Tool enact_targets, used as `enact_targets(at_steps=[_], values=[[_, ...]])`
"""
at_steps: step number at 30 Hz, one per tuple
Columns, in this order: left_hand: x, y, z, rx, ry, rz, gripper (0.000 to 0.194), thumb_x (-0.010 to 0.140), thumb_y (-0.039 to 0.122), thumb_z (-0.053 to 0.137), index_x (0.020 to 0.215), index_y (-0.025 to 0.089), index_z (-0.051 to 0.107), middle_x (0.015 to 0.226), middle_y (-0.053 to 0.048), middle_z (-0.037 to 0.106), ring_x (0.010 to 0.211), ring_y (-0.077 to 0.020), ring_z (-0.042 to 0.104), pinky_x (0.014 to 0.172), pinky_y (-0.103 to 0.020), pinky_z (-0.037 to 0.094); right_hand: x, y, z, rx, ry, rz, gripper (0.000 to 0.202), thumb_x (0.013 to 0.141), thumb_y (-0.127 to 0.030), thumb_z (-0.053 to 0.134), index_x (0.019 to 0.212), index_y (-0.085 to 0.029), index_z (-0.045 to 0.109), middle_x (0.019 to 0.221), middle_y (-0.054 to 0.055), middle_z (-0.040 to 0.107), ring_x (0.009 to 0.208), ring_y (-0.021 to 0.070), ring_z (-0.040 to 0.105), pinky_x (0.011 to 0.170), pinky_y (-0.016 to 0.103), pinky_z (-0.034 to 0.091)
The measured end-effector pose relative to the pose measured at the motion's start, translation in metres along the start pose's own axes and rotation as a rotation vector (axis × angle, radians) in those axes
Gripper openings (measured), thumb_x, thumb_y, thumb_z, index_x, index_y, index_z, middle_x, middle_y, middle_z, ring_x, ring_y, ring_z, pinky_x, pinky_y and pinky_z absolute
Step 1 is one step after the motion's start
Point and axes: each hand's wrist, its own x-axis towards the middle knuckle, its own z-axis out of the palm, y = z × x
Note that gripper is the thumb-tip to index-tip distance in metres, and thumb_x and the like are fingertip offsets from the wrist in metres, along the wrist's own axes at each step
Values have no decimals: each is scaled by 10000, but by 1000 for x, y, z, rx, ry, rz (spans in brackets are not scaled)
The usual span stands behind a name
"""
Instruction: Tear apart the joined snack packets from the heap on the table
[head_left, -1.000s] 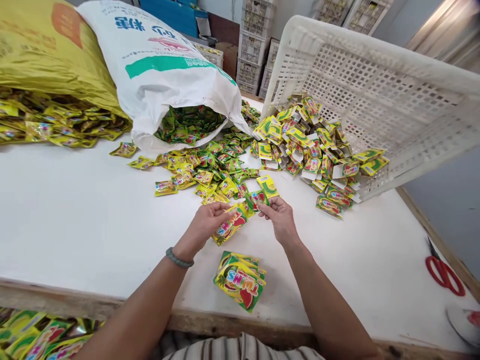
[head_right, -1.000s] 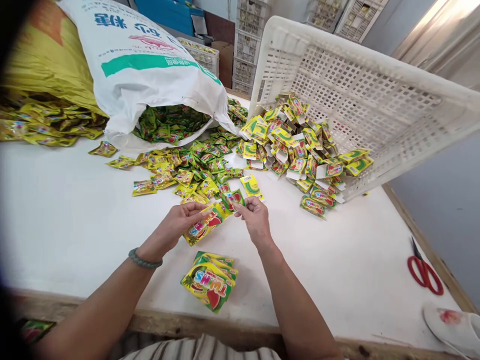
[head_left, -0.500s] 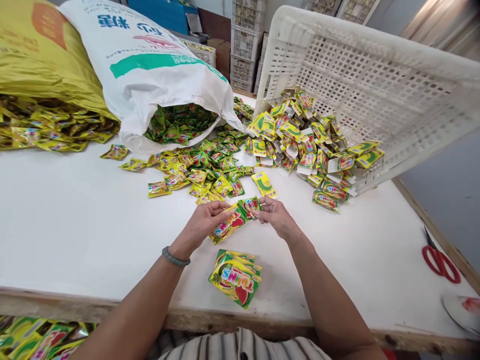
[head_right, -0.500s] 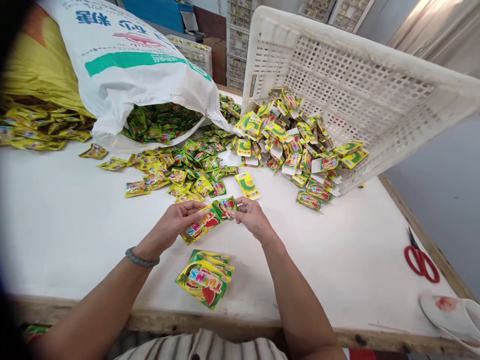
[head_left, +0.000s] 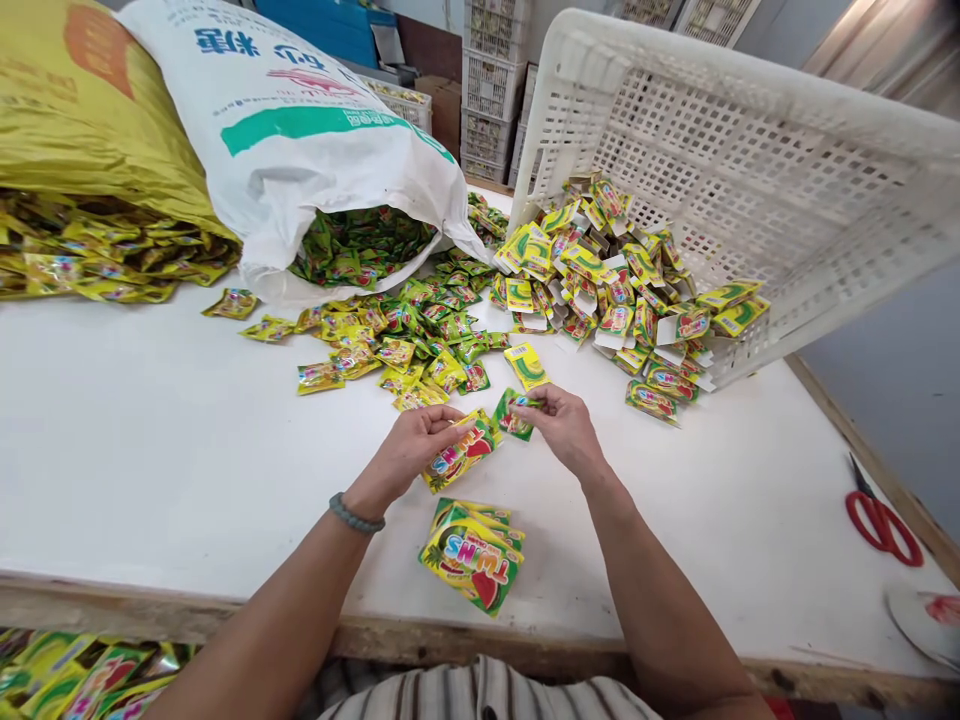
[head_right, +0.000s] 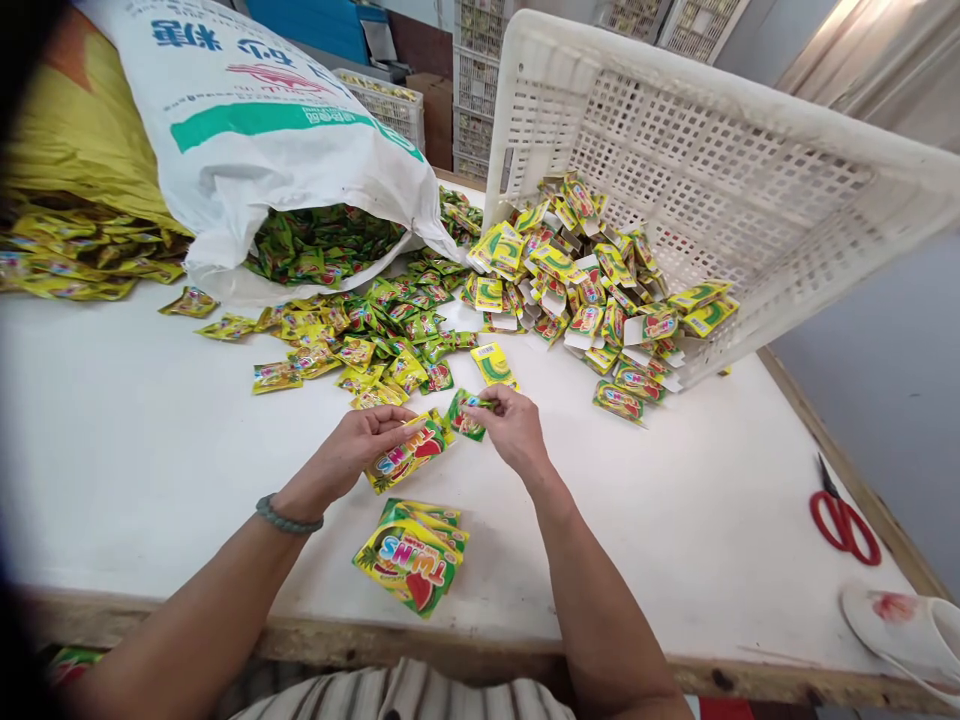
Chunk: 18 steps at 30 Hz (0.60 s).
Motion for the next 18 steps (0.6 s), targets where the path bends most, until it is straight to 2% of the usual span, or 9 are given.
enact_targets(at_steps=[3,8,13,15,18], values=[[1,-1,0,-60,-3,-41,442,573,462,850,834,158,665,727,-49,747,576,-159,658,510,-233,488,1,0,3,122,64,61,377,572,-463,803,720,-198,579,644,-28,574,574,117,491,538,258,416],[1,3,0,-84,-4,-67,445,527,460,866,809,164,688,704,-41,741,563,-163,654,524,-249,513,-3,0,15,124,34,113,413,528,-490,812,667,-206,546,570,-47,533,535,115,487,506,260,449],[-3,5,3,74,9,10,415,587,490,824,802,156,704,575,-11,673,456,-127,561,394,-206,379,-7,-5,19,89,-14,119,407,530,-498,814,630,-208,547,541,-45,543,513,116,494,480,259,459],[-4,6,4,121,17,47,408,603,477,818,834,161,704,591,-4,678,478,-124,563,397,-196,361,-8,-6,22,69,38,148,418,523,-512,813,614,-209,539,535,-41,548,506,122,502,472,267,470],[-4,6,5,68,-24,38,427,587,466,830,861,166,701,712,-33,733,581,-157,629,468,-212,438,-10,-2,29,68,137,143,419,542,-531,798,624,-211,540,533,-39,542,495,128,501,469,276,464]])
